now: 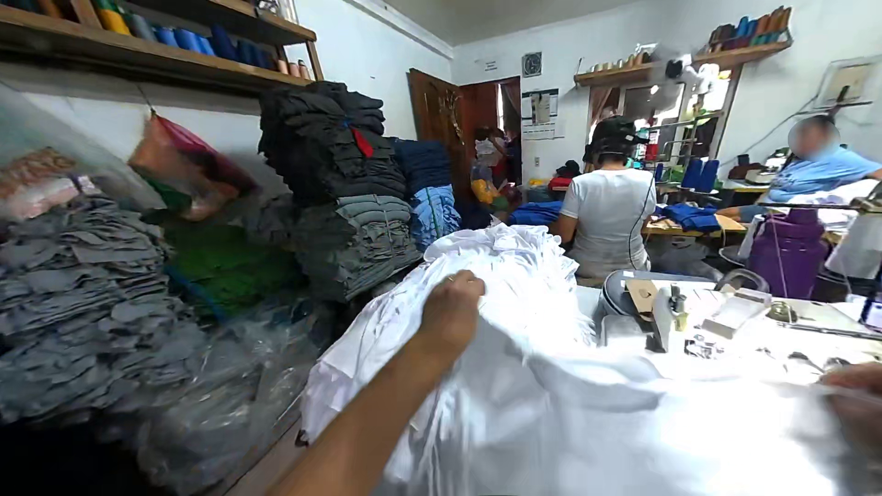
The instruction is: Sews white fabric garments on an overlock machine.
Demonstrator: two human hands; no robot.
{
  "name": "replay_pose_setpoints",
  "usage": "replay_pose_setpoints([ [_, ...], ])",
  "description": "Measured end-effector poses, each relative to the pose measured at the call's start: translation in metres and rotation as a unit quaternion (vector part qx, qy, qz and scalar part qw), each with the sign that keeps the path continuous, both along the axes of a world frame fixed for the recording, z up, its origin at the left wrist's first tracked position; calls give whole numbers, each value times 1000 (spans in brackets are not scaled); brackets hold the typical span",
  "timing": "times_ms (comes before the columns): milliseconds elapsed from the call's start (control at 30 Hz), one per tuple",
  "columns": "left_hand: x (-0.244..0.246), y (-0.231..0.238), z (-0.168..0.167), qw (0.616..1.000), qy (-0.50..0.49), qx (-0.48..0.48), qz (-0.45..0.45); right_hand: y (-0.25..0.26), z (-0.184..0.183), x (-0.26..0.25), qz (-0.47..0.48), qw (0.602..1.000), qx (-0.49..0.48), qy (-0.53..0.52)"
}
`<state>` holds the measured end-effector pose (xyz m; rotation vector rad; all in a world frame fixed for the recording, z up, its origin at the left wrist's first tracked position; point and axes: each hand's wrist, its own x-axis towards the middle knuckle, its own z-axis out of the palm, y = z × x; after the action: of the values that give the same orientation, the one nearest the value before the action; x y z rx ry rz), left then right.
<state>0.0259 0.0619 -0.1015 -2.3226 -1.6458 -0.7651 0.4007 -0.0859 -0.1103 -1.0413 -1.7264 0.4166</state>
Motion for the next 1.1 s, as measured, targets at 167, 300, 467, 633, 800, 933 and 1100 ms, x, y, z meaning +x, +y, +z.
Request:
replay_pose_setpoints([
  [167, 110, -68, -16, 903, -146, -58, -400, 10, -28, -56, 46, 995, 28, -81],
  [300, 137, -86, -3, 885, -113, 0, -451, 9, -24, -62, 100, 987, -30, 124],
  [467, 130, -80, 0, 897, -81, 90, -426, -10, -55, -63, 166, 953, -104, 230],
  [633, 93, -64, 25, 929, -80, 133, -335, -27, -108, -49, 80, 988, -128, -16],
  [800, 80, -14, 17, 964, -75, 172, -186, -26, -135, -23, 41, 987, -153, -12],
  [933, 102, 6, -32, 985, -5, 59, -161, -20, -144, -29, 6, 988, -154, 12],
  [1100, 153, -72, -101, 891, 25, -1, -453, -19, -150, -41, -35, 993, -108, 11],
])
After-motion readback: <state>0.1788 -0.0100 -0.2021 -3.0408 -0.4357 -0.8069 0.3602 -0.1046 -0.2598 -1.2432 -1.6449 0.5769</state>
